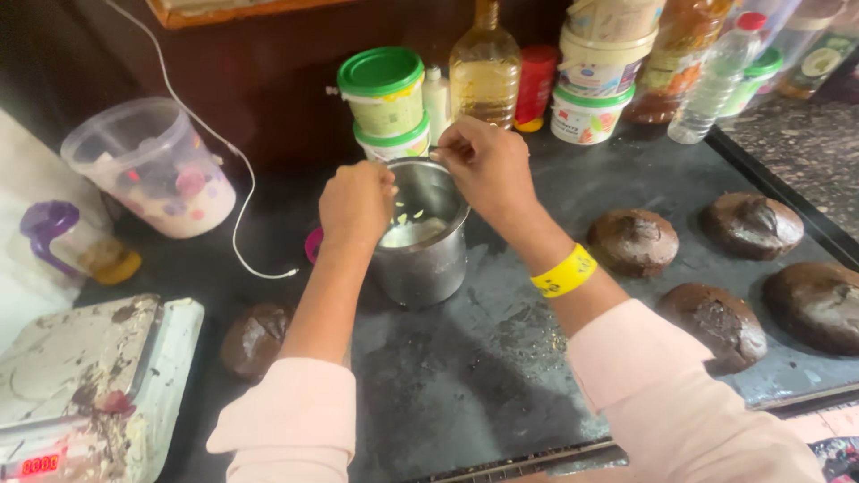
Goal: The person retrieves a metal pot from a water dispenser and fills it with water. They then return to a counter and use a knife to cut small yellow seeds, placing the cut pieces into the pot.
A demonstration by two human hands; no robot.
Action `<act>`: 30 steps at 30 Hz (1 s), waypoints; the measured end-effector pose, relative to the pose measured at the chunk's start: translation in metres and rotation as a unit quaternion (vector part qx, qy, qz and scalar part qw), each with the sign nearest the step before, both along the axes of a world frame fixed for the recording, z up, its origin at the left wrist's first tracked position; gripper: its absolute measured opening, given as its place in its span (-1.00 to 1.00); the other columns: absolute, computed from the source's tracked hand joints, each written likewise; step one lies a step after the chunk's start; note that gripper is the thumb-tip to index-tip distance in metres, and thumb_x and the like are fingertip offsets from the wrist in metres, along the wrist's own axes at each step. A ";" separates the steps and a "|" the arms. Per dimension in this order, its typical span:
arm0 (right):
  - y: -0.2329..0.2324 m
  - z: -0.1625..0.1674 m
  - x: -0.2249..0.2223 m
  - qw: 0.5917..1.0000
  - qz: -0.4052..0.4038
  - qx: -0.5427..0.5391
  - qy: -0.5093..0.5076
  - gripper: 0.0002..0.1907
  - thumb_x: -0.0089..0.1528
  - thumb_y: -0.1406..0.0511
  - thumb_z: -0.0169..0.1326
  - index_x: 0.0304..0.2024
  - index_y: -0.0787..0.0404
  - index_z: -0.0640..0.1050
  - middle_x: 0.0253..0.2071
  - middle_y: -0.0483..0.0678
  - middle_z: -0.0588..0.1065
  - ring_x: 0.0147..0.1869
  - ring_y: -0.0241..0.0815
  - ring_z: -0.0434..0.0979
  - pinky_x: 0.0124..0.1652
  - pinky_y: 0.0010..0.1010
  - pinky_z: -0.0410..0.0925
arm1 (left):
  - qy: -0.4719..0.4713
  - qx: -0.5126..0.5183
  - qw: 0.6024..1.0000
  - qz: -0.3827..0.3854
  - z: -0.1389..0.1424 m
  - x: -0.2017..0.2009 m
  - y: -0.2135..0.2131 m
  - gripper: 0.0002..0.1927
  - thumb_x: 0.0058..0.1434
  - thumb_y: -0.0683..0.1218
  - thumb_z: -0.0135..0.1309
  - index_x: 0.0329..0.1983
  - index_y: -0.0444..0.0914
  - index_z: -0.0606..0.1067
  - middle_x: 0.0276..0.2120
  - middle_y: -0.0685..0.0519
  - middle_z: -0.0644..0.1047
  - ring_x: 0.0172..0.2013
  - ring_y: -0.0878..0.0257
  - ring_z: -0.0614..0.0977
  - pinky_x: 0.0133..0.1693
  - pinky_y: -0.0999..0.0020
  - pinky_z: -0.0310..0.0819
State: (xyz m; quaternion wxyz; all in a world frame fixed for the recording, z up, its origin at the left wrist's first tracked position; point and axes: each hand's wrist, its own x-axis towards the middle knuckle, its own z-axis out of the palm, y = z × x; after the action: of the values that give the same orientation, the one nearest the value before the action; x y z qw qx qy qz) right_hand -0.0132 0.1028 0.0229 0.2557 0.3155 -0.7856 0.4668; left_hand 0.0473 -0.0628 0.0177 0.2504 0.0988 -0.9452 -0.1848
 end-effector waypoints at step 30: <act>0.251 -0.239 0.136 0.917 -0.207 0.316 -0.124 -0.55 0.07 0.32 0.21 0.03 0.16 0.51 -0.17 0.08 0.52 -0.04 0.15 0.50 -0.02 -0.07 0.36 | 0.312 -0.008 0.931 -0.189 -0.079 0.053 0.068 -0.77 0.31 -0.27 0.18 0.03 -0.24 0.57 -0.14 -0.02 0.59 -0.10 0.04 0.60 0.01 0.16 0.47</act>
State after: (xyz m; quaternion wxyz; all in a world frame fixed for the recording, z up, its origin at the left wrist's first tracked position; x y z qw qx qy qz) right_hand 0.1229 0.3537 -0.2160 0.1344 0.1497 -0.9654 0.1658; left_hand 0.0998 0.0050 -0.0609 0.4937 -0.1465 -0.8220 -0.2431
